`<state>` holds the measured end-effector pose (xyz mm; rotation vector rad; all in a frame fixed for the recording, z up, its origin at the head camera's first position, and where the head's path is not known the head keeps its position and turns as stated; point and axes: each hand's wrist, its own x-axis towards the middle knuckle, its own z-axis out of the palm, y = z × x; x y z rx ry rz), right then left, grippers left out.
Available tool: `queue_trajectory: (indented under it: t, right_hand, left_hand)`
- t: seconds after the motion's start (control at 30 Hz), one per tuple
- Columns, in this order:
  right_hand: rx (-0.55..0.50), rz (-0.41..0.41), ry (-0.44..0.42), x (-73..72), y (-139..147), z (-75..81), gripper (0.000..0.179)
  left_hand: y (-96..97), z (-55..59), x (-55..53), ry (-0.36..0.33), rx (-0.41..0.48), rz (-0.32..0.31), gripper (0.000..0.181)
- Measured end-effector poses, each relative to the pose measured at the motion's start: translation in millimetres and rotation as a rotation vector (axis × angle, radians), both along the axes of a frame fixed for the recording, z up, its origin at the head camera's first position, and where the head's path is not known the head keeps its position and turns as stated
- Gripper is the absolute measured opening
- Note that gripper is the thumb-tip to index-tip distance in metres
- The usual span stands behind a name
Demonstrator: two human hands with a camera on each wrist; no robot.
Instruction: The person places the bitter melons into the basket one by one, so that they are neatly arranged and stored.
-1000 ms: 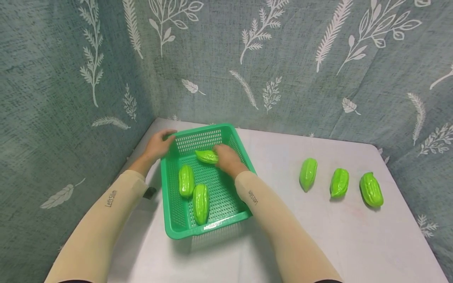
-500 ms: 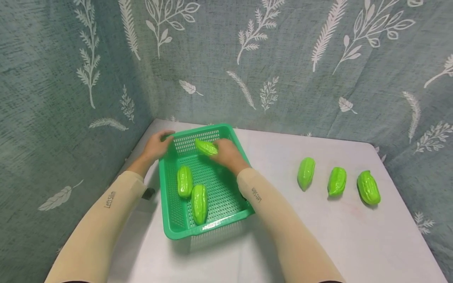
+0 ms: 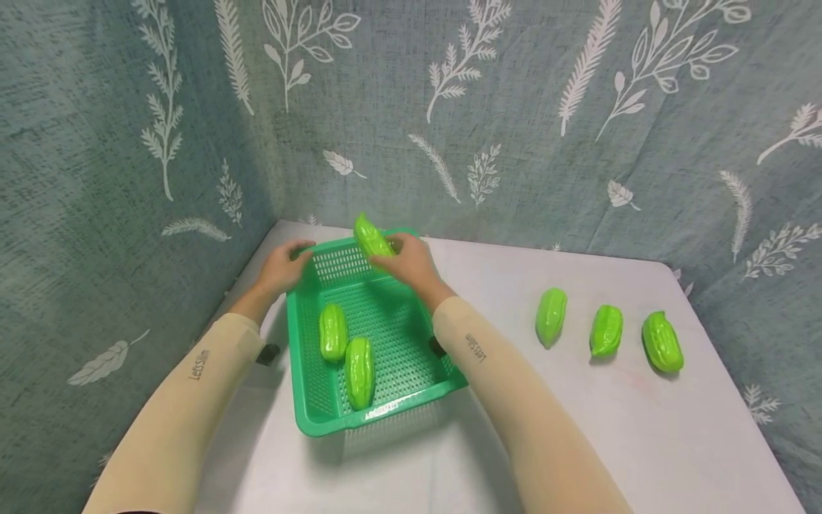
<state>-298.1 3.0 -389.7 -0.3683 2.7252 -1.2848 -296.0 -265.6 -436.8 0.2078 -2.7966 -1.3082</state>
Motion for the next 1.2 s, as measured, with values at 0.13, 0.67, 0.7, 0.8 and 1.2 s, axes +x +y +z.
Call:
queue_trajectory:
  t: [0.13, 0.67, 0.7, 0.8, 1.2]
  right_hand:
    - [-0.046, -0.043, -0.029, -1.4, 2.6, 8.3, 0.063]
    - [-0.223, -0.216, -0.103, -7.7, 55.4, 37.8, 0.065]
    - [-0.22, -0.228, -0.106, -8.1, 61.0, 38.8, 0.065]
    - [-0.181, -0.27, -0.103, -9.0, 76.8, 40.7, 0.066]
    - [-0.061, -0.381, -0.175, -2.2, 138.6, 23.0, 0.067]
  left_hand:
    - [0.8, 0.7, 0.5, -0.009, -0.005, 0.0, 0.039]
    - [1.3, 0.5, -0.6, -0.015, -0.008, 0.007, 0.039]
    - [1.6, 0.8, -0.4, -0.017, -0.01, 0.007, 0.04]
    - [0.8, 2.2, 0.4, -0.015, -0.016, 0.003, 0.04]
    - [2.1, 2.8, 1.8, -0.006, -0.026, -0.004, 0.039]
